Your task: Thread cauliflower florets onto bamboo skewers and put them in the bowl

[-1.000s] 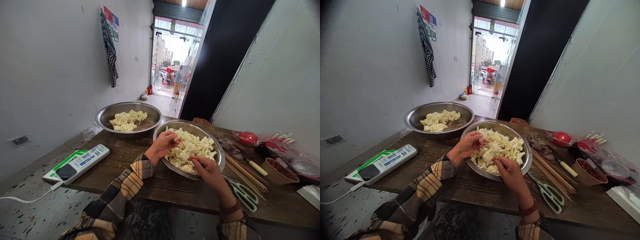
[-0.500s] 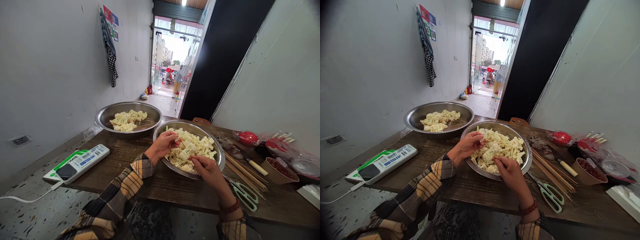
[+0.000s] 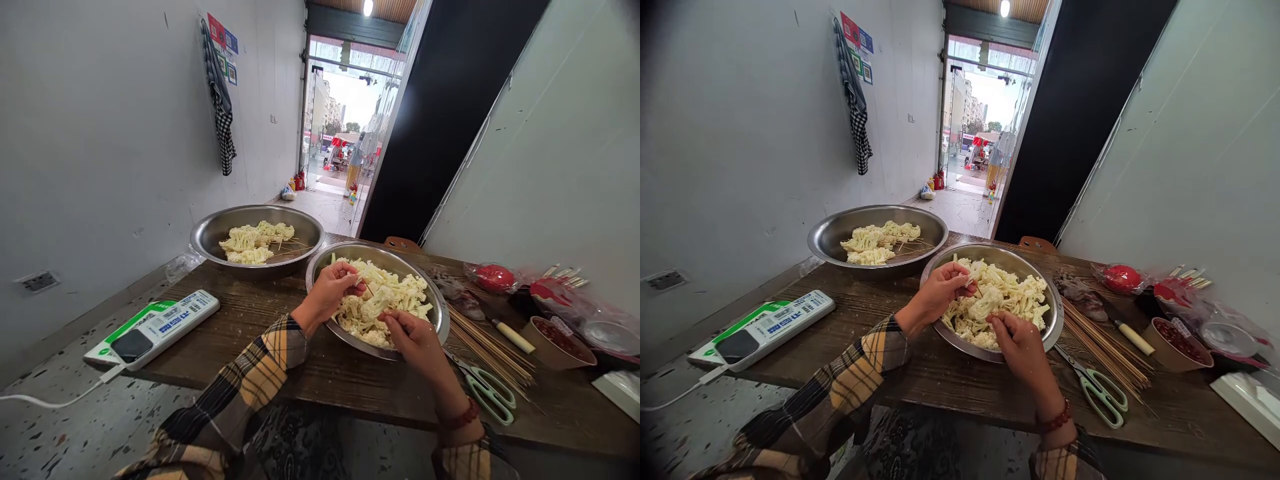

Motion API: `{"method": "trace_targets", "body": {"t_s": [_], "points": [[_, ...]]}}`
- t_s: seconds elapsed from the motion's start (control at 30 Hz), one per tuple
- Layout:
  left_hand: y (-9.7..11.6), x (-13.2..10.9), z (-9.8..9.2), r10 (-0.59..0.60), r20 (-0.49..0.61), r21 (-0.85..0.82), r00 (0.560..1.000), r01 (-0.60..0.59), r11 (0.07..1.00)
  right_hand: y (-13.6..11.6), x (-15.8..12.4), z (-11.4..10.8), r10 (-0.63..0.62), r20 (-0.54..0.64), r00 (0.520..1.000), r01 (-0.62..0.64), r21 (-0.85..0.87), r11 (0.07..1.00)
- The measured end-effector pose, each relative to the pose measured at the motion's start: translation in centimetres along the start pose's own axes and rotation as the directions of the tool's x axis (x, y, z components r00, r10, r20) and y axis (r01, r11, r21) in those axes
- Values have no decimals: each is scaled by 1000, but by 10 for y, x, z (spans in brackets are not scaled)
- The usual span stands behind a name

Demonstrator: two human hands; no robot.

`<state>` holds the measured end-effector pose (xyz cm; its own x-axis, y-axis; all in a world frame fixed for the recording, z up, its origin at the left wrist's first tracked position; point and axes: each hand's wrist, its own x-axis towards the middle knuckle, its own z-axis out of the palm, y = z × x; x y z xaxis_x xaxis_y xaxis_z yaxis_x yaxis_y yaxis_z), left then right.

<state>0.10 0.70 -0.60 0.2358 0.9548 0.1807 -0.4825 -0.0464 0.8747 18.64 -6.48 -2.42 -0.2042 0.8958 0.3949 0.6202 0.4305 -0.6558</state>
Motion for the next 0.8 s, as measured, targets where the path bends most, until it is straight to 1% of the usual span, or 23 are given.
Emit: {"method": "trace_targets", "body": {"t_s": [0.1,0.23,0.4,0.57,0.8], "points": [[-1,0,0,21,-13,6,1000,-21,1000,0,0,0,-15,2,1000,15,1,1000],[-2,1,0,26,-22,1,999,-26,1000,1,-1,1,0,7,1000,0,8,1000],[1,0,-1,-37,-29,-16,999,36,999,2,-1,1,4,3,1000,-5,29,1000],[4,1,-3,-104,-14,-37,995,103,994,2,-3,1,21,-9,1000,-21,59,998],[6,3,-6,-170,48,-87,984,174,981,2,-3,-1,-1,9,1000,1,51,999]]}}
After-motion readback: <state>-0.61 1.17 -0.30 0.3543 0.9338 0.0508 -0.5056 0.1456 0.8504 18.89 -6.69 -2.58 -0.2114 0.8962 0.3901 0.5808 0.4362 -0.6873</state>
